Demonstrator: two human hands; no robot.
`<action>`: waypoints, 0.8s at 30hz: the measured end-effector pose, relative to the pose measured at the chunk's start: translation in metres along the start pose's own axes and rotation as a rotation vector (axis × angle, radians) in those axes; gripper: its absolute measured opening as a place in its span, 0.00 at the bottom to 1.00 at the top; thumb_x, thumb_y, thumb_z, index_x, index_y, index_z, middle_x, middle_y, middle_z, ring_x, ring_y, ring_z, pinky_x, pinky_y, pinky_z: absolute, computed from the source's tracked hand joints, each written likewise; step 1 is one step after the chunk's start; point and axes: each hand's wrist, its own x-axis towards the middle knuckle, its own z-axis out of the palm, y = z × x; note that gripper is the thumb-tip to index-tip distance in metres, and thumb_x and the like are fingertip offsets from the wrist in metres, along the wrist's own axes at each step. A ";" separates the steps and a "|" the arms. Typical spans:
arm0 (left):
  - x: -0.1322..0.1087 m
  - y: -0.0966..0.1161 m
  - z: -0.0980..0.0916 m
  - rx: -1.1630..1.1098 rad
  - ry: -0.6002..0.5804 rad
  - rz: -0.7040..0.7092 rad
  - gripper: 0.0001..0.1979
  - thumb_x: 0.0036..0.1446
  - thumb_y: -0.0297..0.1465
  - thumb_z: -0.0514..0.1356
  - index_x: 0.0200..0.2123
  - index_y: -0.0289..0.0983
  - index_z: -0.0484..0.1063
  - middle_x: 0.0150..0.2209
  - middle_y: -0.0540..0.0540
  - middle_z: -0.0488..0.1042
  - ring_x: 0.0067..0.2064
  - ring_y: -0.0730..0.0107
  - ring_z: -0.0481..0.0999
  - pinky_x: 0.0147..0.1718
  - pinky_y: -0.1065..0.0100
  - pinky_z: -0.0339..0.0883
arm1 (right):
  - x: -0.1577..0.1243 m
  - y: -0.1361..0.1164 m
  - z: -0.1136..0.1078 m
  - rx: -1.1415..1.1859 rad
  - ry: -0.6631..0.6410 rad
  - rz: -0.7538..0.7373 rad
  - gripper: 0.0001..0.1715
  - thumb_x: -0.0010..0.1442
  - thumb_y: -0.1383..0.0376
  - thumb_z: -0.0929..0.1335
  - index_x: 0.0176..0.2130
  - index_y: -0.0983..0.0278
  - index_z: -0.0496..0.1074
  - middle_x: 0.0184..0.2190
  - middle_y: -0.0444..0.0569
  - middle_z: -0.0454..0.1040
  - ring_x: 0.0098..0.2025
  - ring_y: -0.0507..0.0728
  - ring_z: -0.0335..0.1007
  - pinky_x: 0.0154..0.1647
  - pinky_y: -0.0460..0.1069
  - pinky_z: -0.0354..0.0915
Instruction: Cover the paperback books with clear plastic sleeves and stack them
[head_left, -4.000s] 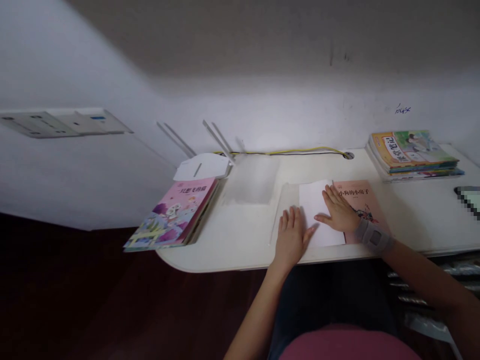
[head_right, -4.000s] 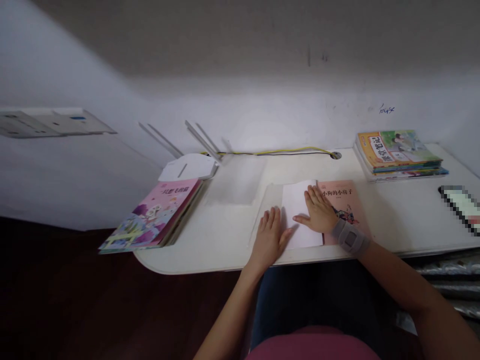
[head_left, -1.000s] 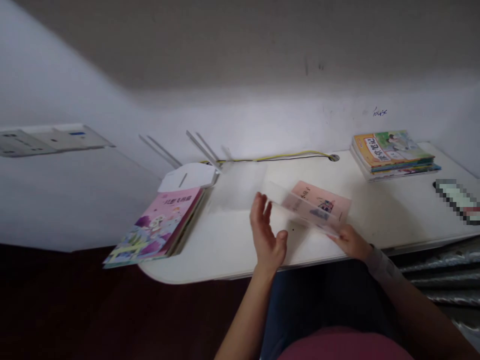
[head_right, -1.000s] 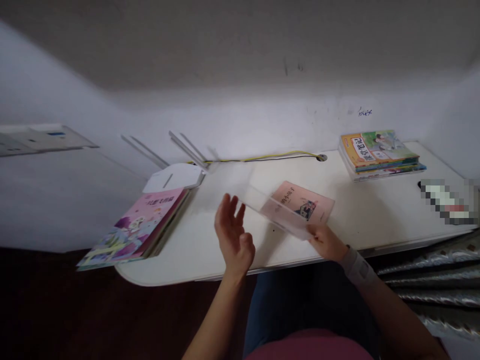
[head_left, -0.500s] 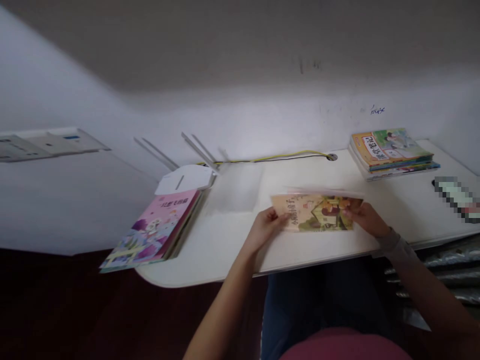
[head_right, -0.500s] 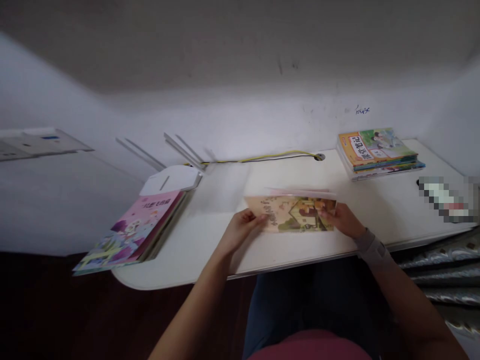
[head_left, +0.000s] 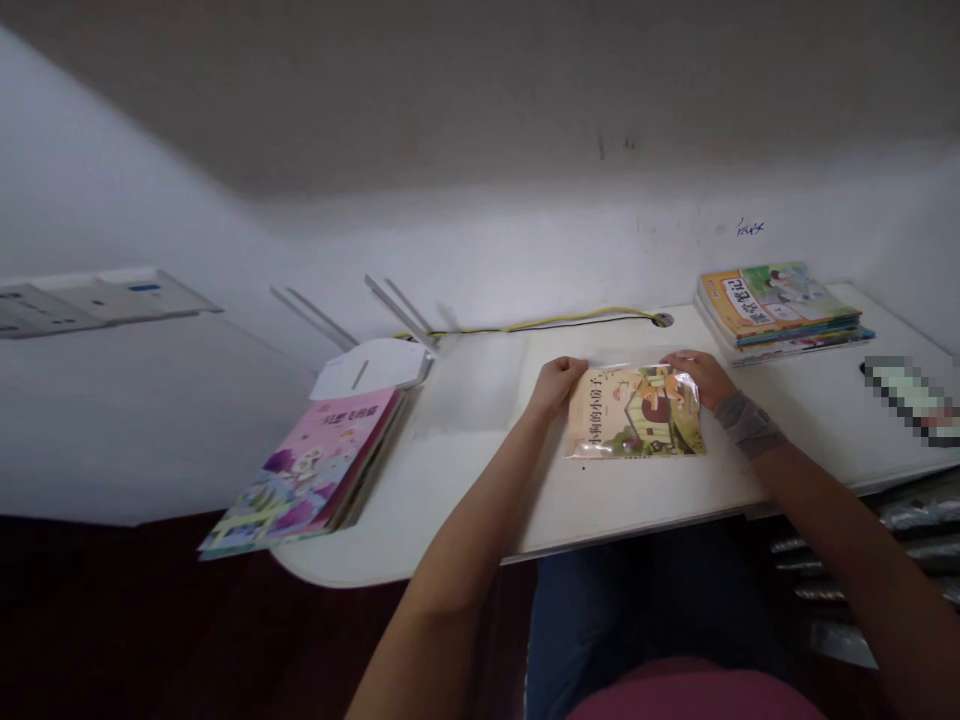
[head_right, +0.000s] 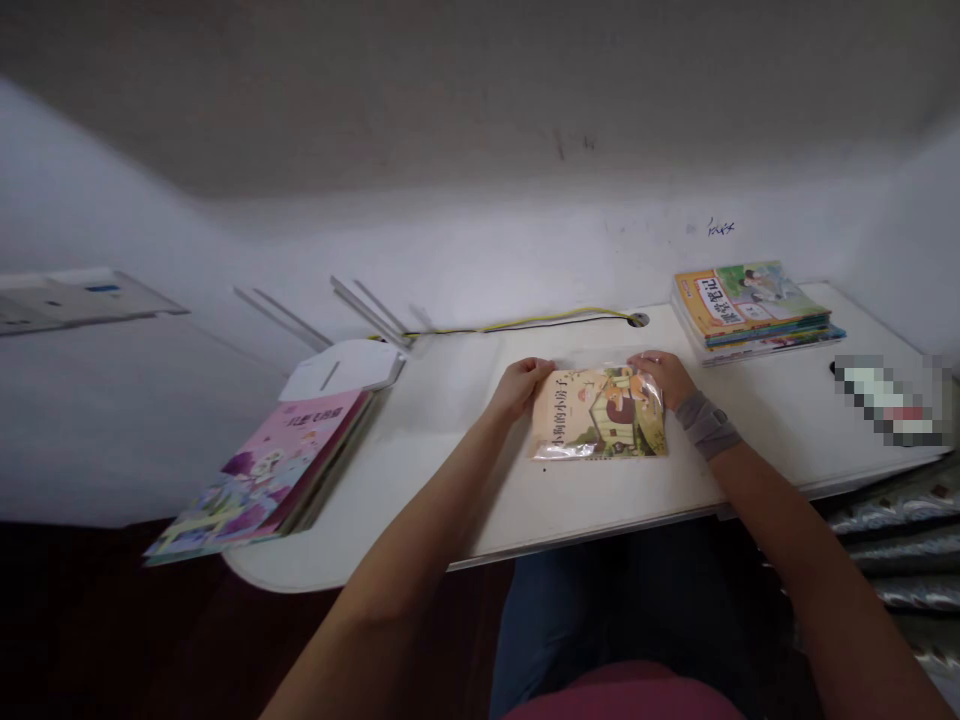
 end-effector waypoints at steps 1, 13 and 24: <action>0.001 0.000 0.002 0.046 0.027 0.002 0.16 0.53 0.40 0.55 0.33 0.33 0.72 0.30 0.42 0.76 0.34 0.62 0.75 0.34 0.64 0.68 | 0.001 0.003 0.000 -0.060 0.013 -0.004 0.20 0.55 0.52 0.63 0.31 0.66 0.72 0.30 0.51 0.76 0.33 0.57 0.71 0.35 0.51 0.66; -0.044 0.017 0.060 0.809 -0.032 0.240 0.32 0.62 0.42 0.43 0.62 0.25 0.53 0.64 0.28 0.51 0.66 0.43 0.44 0.60 0.43 0.40 | -0.023 -0.007 0.031 -0.851 0.131 -0.293 0.29 0.59 0.70 0.60 0.59 0.74 0.57 0.61 0.64 0.56 0.63 0.67 0.47 0.60 0.61 0.45; -0.055 0.011 0.056 0.812 0.037 0.199 0.30 0.63 0.41 0.41 0.62 0.28 0.54 0.64 0.32 0.53 0.65 0.44 0.48 0.59 0.46 0.45 | -0.039 0.012 0.035 -1.049 -0.217 -0.448 0.33 0.64 0.53 0.56 0.61 0.71 0.58 0.62 0.60 0.56 0.64 0.65 0.50 0.61 0.60 0.48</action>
